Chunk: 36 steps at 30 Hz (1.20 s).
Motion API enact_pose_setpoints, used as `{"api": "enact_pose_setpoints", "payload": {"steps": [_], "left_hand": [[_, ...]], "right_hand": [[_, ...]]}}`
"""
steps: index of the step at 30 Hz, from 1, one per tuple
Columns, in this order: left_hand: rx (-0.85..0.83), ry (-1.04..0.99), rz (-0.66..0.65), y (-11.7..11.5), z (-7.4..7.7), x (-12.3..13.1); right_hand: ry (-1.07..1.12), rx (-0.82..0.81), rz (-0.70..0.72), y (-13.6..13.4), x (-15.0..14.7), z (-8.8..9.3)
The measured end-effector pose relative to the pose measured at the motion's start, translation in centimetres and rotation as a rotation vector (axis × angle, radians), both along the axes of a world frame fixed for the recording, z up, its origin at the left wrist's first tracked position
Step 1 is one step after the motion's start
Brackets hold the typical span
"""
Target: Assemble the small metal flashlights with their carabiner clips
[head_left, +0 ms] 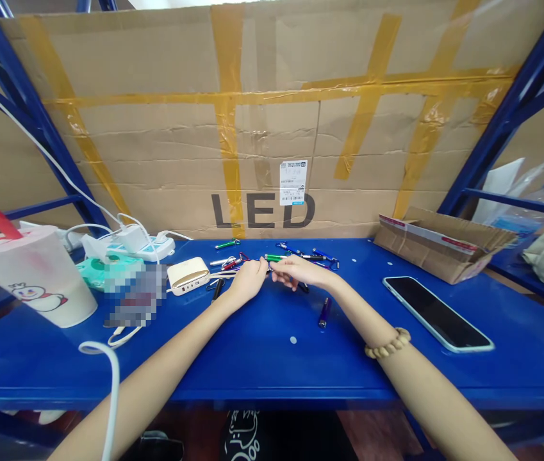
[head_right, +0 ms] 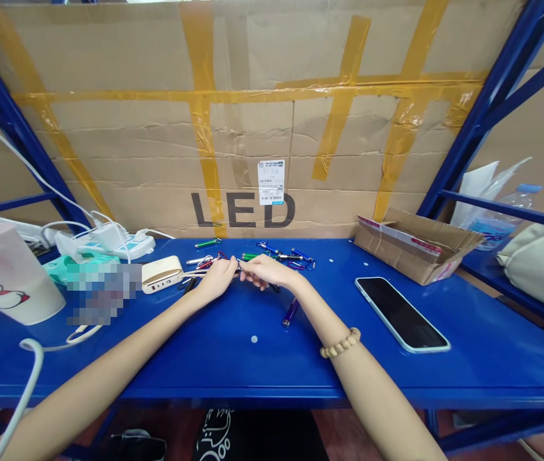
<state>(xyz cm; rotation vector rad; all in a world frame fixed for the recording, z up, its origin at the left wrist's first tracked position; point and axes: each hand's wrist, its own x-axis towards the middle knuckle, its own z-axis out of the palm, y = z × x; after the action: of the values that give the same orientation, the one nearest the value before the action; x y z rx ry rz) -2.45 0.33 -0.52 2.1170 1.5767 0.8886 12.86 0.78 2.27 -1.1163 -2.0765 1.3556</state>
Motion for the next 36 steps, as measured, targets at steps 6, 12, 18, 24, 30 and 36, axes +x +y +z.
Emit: {"api": "enact_pose_setpoints", "payload": {"steps": [6,12,18,24,30,36], "left_hand": [[-0.177,-0.313,-0.017,0.1,0.2,0.3],[-0.437,-0.693,-0.013,-0.2,1.2,0.4],[-0.414,-0.910,-0.042,-0.3,1.7,0.2],[-0.607,-1.101,-0.189,0.0,1.4,0.0],[-0.704,-1.145,-0.234,0.1,1.1,0.0],[-0.719,-1.097,-0.219,0.2,1.2,-0.1]], "right_hand": [[-0.466,0.376,-0.424,0.1,3.3,2.2],[-0.813,0.087,-0.446,0.5,5.8,2.5],[-0.683,0.195,-0.392,0.5,5.9,2.5],[-0.600,0.169,-0.283,1.0,5.7,1.6],[-0.532,0.080,-0.219,1.0,4.7,0.9],[-0.473,0.025,-0.259,0.8,3.7,0.5]]}}
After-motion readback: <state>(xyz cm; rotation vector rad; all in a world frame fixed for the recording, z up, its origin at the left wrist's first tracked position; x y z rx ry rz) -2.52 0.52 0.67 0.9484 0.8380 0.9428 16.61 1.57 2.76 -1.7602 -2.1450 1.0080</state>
